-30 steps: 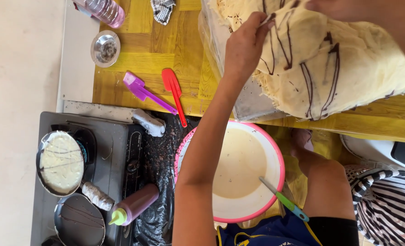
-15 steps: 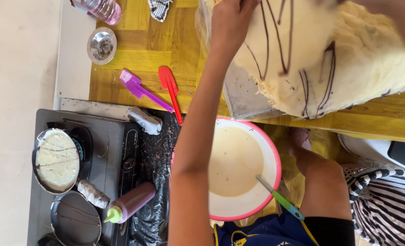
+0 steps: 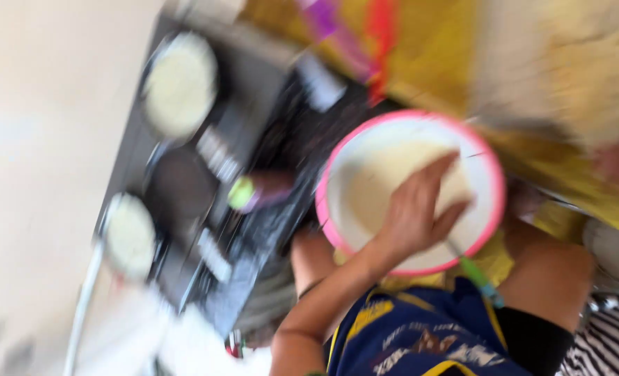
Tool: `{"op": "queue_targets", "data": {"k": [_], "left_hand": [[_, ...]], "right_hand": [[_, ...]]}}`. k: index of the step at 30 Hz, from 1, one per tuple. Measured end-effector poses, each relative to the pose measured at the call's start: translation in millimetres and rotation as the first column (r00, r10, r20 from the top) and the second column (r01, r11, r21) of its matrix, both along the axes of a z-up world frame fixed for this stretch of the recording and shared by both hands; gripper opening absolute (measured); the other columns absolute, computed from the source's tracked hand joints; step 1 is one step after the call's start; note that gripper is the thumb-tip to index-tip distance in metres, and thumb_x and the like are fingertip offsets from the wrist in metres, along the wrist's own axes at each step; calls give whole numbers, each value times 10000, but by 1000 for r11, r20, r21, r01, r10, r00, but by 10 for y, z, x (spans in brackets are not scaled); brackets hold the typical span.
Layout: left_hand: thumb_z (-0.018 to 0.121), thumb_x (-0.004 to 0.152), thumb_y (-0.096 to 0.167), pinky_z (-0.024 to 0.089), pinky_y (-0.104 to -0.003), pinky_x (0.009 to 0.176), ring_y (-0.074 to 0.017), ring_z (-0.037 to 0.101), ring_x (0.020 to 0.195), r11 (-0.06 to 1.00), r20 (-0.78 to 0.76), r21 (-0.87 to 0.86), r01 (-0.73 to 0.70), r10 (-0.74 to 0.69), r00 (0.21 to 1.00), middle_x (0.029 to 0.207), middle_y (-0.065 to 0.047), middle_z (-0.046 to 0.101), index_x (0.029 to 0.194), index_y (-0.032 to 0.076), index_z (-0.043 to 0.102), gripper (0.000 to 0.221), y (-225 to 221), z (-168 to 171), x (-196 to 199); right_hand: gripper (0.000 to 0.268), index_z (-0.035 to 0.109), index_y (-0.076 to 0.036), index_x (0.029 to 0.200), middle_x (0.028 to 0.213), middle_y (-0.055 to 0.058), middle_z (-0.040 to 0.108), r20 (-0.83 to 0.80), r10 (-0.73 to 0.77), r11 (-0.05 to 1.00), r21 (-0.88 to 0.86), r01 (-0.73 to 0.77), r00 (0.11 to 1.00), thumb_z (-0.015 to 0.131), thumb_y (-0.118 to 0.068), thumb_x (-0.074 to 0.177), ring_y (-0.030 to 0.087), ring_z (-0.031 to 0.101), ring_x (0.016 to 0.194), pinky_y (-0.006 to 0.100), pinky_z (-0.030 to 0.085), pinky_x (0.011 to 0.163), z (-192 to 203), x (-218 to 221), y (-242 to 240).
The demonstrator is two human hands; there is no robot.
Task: Making crepes by pouring batter into pans and spreading it using a ladle across multiple cooking surfaces.
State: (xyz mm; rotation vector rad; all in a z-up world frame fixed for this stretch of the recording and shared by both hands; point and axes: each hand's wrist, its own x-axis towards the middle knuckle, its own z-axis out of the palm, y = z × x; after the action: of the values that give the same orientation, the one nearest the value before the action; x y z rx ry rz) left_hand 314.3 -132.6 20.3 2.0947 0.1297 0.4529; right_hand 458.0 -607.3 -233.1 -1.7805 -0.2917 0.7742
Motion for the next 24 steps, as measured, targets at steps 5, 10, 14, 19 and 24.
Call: {"op": "queue_targets", "data": {"k": [5,10,14,19,24], "left_hand": [[657,860,114,533,-399,831,-290,674,880,791,172,387,-474,443,880,1025,-91,721,1057,60,709,210,955,644,-1877],[680,864,246,439,-488,953,-409,557,1073,422,-47,455,-784,891,452,1248,-254,593,1359,21,515,568,1994,-192,-2801],[793,782,400,551,-289,608,-198,709,754,260,-630,-588,-766,447,635,994,-144,726,1208,-38,635,632,2666,-670,-2885],[713,839,573,474,-294,541,-188,579,565,-30,-489,-867,-497,246,837,709,-74,577,1085,41,618,594,2989,-1047,-2689],[654,896,536,355,-266,385,-139,455,413,190,-339,-885,-426,365,867,561,-37,514,995,26,667,519,3105,-733,-2637]], "right_hand": [[305,855,-179,1203,737,84,918,-203,432,669,-581,-463,879,674,-243,966,202,588,450,295,422,455,2401,-1169,2956],[303,725,-259,1240,859,-40,836,201,693,644,-605,-469,692,597,-289,967,197,777,722,342,584,679,2395,-1927,4210],[578,460,-222,1554,1365,38,680,219,813,415,-867,-274,540,505,-415,1012,279,734,1105,448,616,859,2769,-2216,4802],[718,555,-157,1420,1254,140,753,71,782,154,-985,-82,620,508,-660,910,348,764,1098,457,607,883,1080,-2048,3316],[662,635,-135,1324,1187,161,789,61,759,167,-981,-103,648,577,-607,864,353,795,1014,452,605,848,-101,-1729,1600]]}}
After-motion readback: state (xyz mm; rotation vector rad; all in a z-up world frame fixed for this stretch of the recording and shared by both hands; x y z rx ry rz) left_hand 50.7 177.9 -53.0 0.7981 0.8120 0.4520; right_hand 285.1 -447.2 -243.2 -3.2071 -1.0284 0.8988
